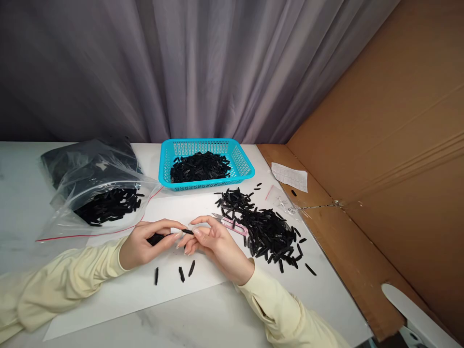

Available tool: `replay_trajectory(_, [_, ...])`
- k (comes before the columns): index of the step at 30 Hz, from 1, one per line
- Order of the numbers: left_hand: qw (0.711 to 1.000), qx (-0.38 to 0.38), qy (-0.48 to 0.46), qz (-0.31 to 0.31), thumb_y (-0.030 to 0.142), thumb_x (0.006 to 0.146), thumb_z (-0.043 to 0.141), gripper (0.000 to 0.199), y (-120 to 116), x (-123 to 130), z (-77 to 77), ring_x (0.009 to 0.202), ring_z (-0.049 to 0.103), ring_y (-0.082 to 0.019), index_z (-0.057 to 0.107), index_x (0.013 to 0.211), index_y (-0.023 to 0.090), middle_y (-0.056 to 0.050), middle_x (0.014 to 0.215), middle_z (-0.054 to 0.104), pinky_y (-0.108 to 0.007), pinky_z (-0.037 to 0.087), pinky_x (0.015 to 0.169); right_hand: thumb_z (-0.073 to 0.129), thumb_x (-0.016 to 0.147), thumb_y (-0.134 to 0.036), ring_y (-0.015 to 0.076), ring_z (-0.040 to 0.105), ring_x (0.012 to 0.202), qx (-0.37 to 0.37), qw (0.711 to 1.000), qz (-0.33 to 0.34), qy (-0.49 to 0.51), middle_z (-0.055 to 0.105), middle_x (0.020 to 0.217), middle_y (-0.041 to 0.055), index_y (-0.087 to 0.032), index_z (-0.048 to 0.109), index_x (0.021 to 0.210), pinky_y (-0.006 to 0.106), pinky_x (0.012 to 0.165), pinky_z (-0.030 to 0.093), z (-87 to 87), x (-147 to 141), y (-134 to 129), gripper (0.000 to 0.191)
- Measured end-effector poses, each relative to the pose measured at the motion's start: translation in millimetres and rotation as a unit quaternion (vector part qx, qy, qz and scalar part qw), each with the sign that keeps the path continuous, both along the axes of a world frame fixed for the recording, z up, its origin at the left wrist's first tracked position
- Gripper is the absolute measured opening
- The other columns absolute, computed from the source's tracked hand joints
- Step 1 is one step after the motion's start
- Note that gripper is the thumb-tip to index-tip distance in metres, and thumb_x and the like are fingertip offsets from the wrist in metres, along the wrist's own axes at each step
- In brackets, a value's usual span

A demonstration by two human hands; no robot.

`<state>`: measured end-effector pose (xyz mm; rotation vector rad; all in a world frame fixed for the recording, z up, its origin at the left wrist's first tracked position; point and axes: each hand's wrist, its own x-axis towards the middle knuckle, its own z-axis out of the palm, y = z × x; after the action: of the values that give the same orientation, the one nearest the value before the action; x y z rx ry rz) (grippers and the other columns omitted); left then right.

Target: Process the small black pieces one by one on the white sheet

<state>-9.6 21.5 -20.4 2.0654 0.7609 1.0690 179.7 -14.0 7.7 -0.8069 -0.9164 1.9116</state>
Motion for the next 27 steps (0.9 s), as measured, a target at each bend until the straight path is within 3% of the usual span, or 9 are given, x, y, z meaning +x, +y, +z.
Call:
replay_trajectory(15, [1.000, -0.004, -0.002, -0.023, 0.011, 0.082, 0.051, 0.019, -0.9, 0.1, 3.5, 0.059, 0.067, -0.011, 0.060, 0.099, 0.014, -0.003, 0.072, 0.073, -0.016, 0.049, 0.057, 0.072, 0.074, -0.026, 0.0130, 0.062, 0.066, 0.002, 0.999, -0.028, -0.030, 0.070, 0.078, 0.0030, -0.019, 0.046, 0.097, 0.029, 0.069, 0.045, 1.5, -0.8, 0.2, 0.036])
replay_trajectory(27, [1.000, 0.010, -0.003, -0.018, 0.013, 0.083, 0.051, 0.016, -1.3, -0.1, 5.6, 0.048, 0.058, -0.008, 0.060, 0.096, 0.014, 0.000, 0.063, 0.070, -0.016, 0.043, 0.050, 0.070, 0.076, -0.023, 0.0121, 0.065, 0.062, 0.039, 0.997, -0.035, -0.065, 0.071, 0.071, 0.0021, -0.020, 0.043, 0.098, 0.027, 0.065, 0.049, 0.3, -0.9, -0.1, 0.035])
